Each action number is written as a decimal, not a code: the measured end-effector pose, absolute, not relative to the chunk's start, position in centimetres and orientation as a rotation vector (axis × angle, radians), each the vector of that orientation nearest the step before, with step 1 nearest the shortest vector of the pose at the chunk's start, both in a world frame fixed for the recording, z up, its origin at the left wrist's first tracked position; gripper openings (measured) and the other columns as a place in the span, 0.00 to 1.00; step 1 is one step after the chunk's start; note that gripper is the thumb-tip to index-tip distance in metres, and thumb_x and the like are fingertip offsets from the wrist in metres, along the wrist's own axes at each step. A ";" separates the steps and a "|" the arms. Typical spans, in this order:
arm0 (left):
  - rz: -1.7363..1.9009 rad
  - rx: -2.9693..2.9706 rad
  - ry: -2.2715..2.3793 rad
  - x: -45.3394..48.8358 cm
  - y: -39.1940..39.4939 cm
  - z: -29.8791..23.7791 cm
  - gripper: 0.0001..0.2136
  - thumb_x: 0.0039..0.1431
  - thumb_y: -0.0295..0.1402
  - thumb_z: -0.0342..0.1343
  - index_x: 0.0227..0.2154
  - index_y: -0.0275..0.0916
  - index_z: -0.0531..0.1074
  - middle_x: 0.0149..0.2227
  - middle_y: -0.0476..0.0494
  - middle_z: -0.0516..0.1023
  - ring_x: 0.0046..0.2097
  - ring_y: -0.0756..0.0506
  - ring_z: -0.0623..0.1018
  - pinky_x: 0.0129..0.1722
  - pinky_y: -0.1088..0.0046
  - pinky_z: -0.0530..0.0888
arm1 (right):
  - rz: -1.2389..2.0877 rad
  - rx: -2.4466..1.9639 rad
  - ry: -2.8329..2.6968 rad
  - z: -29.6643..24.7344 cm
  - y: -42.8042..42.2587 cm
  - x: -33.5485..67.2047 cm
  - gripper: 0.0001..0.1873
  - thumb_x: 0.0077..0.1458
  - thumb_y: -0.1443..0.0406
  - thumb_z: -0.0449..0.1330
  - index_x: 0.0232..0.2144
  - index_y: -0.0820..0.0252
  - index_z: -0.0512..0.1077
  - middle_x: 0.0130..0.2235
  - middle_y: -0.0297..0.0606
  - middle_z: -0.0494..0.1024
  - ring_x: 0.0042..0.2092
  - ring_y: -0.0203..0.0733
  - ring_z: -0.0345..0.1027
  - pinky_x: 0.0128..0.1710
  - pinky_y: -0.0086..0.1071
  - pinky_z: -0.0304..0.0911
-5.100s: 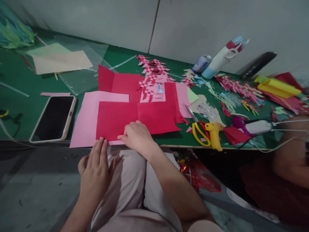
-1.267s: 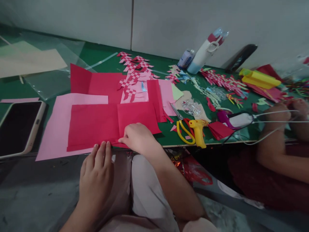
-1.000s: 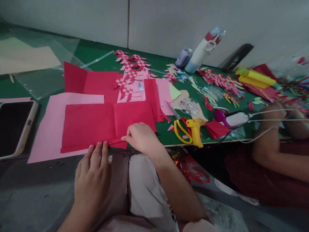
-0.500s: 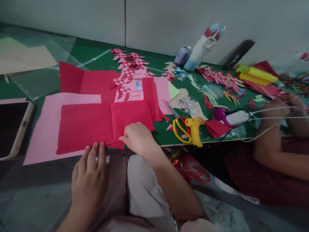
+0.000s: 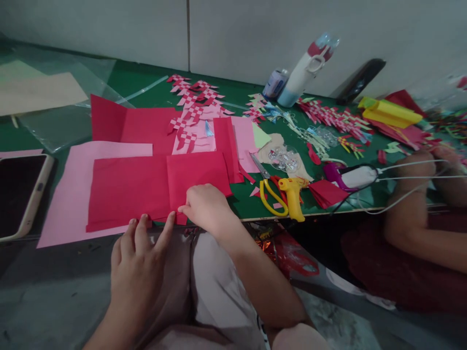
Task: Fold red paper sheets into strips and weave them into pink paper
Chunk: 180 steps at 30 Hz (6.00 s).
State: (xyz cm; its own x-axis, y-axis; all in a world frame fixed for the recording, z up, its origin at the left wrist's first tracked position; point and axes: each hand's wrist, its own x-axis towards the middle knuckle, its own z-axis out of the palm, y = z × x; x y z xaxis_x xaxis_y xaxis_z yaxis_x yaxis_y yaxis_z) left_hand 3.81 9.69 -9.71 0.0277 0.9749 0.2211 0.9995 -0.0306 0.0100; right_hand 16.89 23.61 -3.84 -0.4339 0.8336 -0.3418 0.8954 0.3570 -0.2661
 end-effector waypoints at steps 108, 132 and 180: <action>-0.376 -1.888 -2.248 -2.0 7.9 -9.8 0.25 0.58 0.29 0.53 0.59 0.35 0.63 0.58 0.28 0.67 0.60 0.32 0.65 0.60 0.46 0.56 | -0.610 1.668 2.286 -4.2 24.7 19.7 0.15 0.52 0.55 0.61 0.21 0.58 0.74 0.24 0.34 0.76 0.26 0.34 0.65 0.24 0.28 0.48; -0.479 -2.362 -1.799 7.2 11.2 -10.4 0.24 0.60 0.25 0.45 0.60 0.28 0.61 0.55 0.30 0.71 0.56 0.36 0.70 0.60 0.56 0.58 | -0.652 1.608 2.337 -3.0 24.8 19.7 0.13 0.53 0.57 0.62 0.25 0.60 0.76 0.30 0.38 0.80 0.32 0.39 0.71 0.26 0.29 0.51; -0.325 -2.283 -2.008 8.7 11.0 -10.4 0.30 0.62 0.27 0.48 0.66 0.44 0.49 0.60 0.30 0.66 0.61 0.34 0.65 0.58 0.51 0.56 | -0.592 1.763 2.475 -4.4 24.4 24.5 0.14 0.53 0.58 0.63 0.22 0.60 0.73 0.27 0.35 0.76 0.29 0.36 0.66 0.29 0.30 0.50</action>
